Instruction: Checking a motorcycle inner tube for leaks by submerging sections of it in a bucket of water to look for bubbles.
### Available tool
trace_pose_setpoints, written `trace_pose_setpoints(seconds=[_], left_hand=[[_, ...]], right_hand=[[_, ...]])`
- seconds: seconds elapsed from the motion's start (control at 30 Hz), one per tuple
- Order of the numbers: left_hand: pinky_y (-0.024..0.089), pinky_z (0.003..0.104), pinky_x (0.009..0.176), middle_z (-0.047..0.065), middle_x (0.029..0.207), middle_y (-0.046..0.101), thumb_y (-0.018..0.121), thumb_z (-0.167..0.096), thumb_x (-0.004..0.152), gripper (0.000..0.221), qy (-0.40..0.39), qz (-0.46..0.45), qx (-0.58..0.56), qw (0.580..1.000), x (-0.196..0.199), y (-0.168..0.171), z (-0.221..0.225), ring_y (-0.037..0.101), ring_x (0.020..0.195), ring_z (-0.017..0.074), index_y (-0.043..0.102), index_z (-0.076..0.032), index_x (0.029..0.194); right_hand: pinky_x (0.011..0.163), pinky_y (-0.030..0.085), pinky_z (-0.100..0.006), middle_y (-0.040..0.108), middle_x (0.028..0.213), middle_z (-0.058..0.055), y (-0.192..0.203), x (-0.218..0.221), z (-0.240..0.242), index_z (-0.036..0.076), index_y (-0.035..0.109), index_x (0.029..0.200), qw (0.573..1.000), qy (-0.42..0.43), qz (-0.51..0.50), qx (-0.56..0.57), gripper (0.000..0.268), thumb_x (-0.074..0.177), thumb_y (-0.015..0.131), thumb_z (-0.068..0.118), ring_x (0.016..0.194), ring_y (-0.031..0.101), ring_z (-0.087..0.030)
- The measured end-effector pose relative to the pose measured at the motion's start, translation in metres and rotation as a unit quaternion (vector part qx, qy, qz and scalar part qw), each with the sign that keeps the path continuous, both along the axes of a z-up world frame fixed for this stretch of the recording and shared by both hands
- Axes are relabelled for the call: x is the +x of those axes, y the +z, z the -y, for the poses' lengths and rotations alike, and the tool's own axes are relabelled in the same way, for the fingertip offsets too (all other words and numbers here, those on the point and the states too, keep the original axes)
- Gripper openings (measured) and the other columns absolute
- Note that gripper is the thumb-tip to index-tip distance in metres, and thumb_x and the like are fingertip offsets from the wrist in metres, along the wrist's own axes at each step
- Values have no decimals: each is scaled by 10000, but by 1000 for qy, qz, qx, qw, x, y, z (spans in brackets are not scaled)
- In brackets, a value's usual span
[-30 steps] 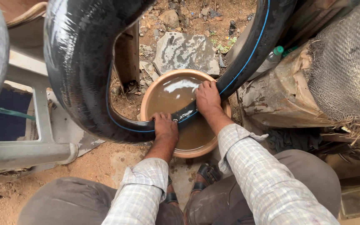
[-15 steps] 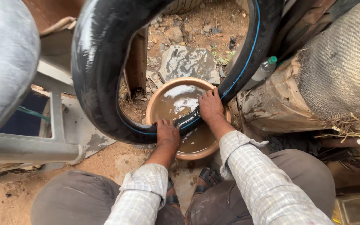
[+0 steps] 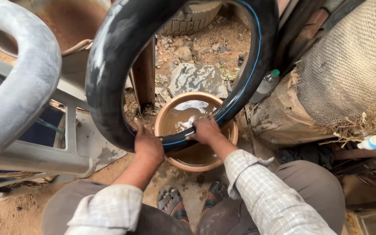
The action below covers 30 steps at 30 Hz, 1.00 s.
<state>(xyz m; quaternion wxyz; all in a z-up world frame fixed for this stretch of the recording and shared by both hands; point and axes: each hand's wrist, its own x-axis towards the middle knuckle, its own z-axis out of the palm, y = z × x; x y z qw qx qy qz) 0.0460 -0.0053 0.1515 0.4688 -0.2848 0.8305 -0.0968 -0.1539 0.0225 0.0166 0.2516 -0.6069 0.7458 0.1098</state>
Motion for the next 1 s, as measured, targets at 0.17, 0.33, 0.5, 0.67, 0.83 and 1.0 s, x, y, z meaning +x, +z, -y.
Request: trace_pose_setpoints(seconds=[0.17, 0.33, 0.5, 0.67, 0.83, 1.0], left_hand=[[-35, 741, 1191, 225, 1500, 533, 428, -393, 1085, 526, 25, -19, -11, 999, 4, 14, -6, 404, 1464, 421, 590, -61, 1459], [-50, 720, 1166, 262, 1589, 362, 357, -442, 1089, 610, -9, -62, 9, 998, -2, -40, -16, 350, 1461, 463, 199, -242, 1643], [72, 737, 1165, 226, 1618, 333, 392, -337, 1091, 638, -14, -122, 9, 992, -5, -116, -12, 311, 1487, 429, 108, -299, 1661], [214, 682, 1099, 249, 1599, 327, 420, -323, 1069, 694, -1, -114, 23, 993, -11, -116, -9, 366, 1417, 461, 80, -308, 1673], [308, 653, 1050, 209, 1547, 398, 428, -261, 1072, 664, 8, -128, 25, 991, -21, -119, -7, 418, 1377, 422, 131, -336, 1661], [333, 651, 1010, 216, 1479, 456, 438, -268, 1073, 626, 17, -73, 57, 996, -36, -117, 1, 442, 1351, 434, 211, -292, 1656]], right_hand=[[1283, 75, -524, 635, 1350, -91, 4, -13, 11, 157, 666, 1321, 999, 27, 10, -45, 614, 848, 752, 538, 1405, 465, -261], [1285, 19, -531, 542, 1498, -121, 16, -63, 20, 166, 693, 1312, 992, 23, -122, -37, 463, 920, 728, 411, 1531, 316, -281], [1277, -36, -497, 435, 1581, -84, 27, -75, 20, 164, 621, 1381, 985, 52, -158, -40, 721, 802, 776, 566, 1561, 221, -260], [1264, -13, -513, 530, 1490, -98, 30, -84, 29, 102, 633, 1354, 980, 85, -181, -3, 833, 791, 733, 707, 1529, 281, -279], [1321, 29, -512, 660, 1336, -64, 8, -88, 34, 135, 679, 1310, 979, 107, -172, -23, 794, 765, 729, 710, 1410, 479, -243], [1220, 207, -507, 649, 1280, -81, -10, -76, 44, 112, 653, 1307, 961, 152, -232, 23, 888, 742, 712, 794, 1315, 516, -246]])
